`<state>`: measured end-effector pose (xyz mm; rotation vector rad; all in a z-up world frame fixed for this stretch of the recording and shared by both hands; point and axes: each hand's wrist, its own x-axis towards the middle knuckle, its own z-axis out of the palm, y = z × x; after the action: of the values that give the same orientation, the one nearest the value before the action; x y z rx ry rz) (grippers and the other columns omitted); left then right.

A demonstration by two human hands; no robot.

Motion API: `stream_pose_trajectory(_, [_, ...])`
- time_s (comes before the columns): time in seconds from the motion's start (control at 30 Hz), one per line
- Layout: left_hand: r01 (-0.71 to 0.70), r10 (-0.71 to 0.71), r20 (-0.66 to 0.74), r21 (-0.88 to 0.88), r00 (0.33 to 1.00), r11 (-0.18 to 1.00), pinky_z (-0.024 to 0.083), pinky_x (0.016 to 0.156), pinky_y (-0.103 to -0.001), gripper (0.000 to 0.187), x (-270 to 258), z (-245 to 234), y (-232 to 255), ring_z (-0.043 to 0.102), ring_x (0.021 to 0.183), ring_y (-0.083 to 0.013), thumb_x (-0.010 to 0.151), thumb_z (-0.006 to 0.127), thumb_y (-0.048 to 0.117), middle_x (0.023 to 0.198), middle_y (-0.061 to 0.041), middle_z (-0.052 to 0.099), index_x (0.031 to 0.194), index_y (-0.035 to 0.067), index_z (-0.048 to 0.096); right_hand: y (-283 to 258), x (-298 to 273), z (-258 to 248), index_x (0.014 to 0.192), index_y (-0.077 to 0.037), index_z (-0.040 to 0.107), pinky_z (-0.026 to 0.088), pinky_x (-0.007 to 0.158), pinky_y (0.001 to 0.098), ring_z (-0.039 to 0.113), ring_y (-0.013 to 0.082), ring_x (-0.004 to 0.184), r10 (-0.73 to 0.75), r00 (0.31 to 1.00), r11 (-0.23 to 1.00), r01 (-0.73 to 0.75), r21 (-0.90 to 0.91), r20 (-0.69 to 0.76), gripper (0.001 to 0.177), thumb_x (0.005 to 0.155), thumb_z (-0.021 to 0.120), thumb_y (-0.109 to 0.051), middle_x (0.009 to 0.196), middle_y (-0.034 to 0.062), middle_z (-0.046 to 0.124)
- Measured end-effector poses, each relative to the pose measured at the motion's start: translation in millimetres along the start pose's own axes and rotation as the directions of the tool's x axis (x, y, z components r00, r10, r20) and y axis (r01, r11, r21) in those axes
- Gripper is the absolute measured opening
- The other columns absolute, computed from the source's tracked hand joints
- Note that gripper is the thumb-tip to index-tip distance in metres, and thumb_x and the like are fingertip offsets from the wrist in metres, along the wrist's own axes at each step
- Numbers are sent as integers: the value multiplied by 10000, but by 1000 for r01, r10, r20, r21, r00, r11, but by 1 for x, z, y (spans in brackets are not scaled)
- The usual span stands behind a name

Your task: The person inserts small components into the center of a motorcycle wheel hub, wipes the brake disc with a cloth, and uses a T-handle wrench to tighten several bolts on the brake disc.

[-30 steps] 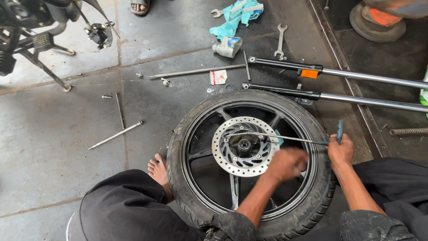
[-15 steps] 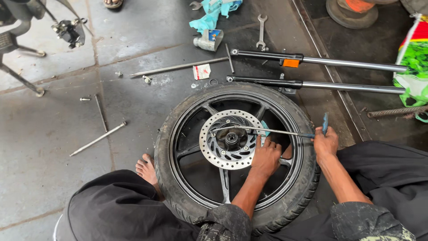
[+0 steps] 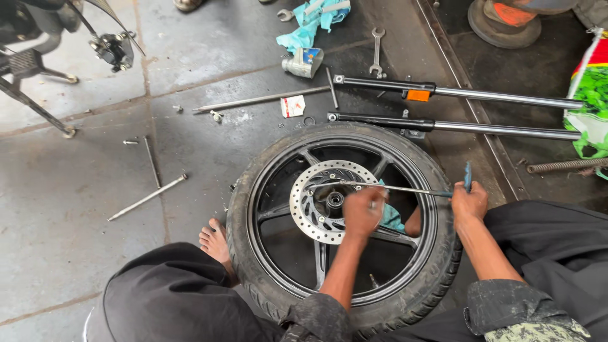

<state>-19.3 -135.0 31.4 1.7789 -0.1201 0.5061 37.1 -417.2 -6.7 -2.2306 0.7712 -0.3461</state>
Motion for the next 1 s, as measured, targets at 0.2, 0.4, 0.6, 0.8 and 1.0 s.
stream_pose_trajectory(0.2, [108, 80, -358, 476, 930, 873, 501, 785, -475, 195, 38, -72, -36, 661, 926, -358, 707, 694, 11, 941, -165, 731, 897, 30, 732, -6, 15, 7, 943, -92, 739, 305, 433, 369, 432, 160, 486, 229, 962, 961, -248, 122, 146, 156, 989, 634, -199, 680, 84, 635])
stream_pose_trajectory(0.4, [214, -247, 122, 232, 961, 949, 549, 820, -423, 183, 34, -108, -104, 713, 932, -343, 814, 771, 136, 999, -135, 754, 989, 93, 801, -17, 35, 16, 902, -63, 693, 274, 391, 328, 461, 106, 464, 206, 947, 947, -257, 195, 248, 68, 923, 639, -98, 650, 69, 615])
stream_pose_trajectory(0.6, [214, -272, 131, 342, 953, 915, 537, 775, -428, 160, 35, -122, -117, 700, 871, -336, 775, 803, 143, 898, -134, 750, 918, 73, 809, -12, 57, 31, 906, -39, 673, 248, 381, 303, 394, 94, 443, 234, 921, 909, -321, 267, 311, 58, 909, 615, -42, 654, 57, 593])
stream_pose_trajectory(0.8, [193, -236, 80, 362, 968, 912, 525, 753, -432, 125, 34, -119, -110, 690, 846, -343, 778, 793, 119, 864, -146, 725, 879, 46, 795, -17, 84, 36, 949, -42, 656, 255, 369, 276, 391, 82, 428, 94, 892, 853, -301, 426, 442, 64, 918, 608, -12, 738, 36, 602])
stream_pose_trajectory(1.0, [267, -274, -19, 303, 961, 915, 504, 710, -431, 157, 29, -115, -98, 678, 799, -336, 771, 803, 107, 846, -152, 700, 910, 33, 790, -40, 84, 31, 980, -48, 660, 273, 386, 263, 375, 63, 446, 121, 864, 868, -331, 370, 489, 86, 940, 591, -16, 706, 12, 557])
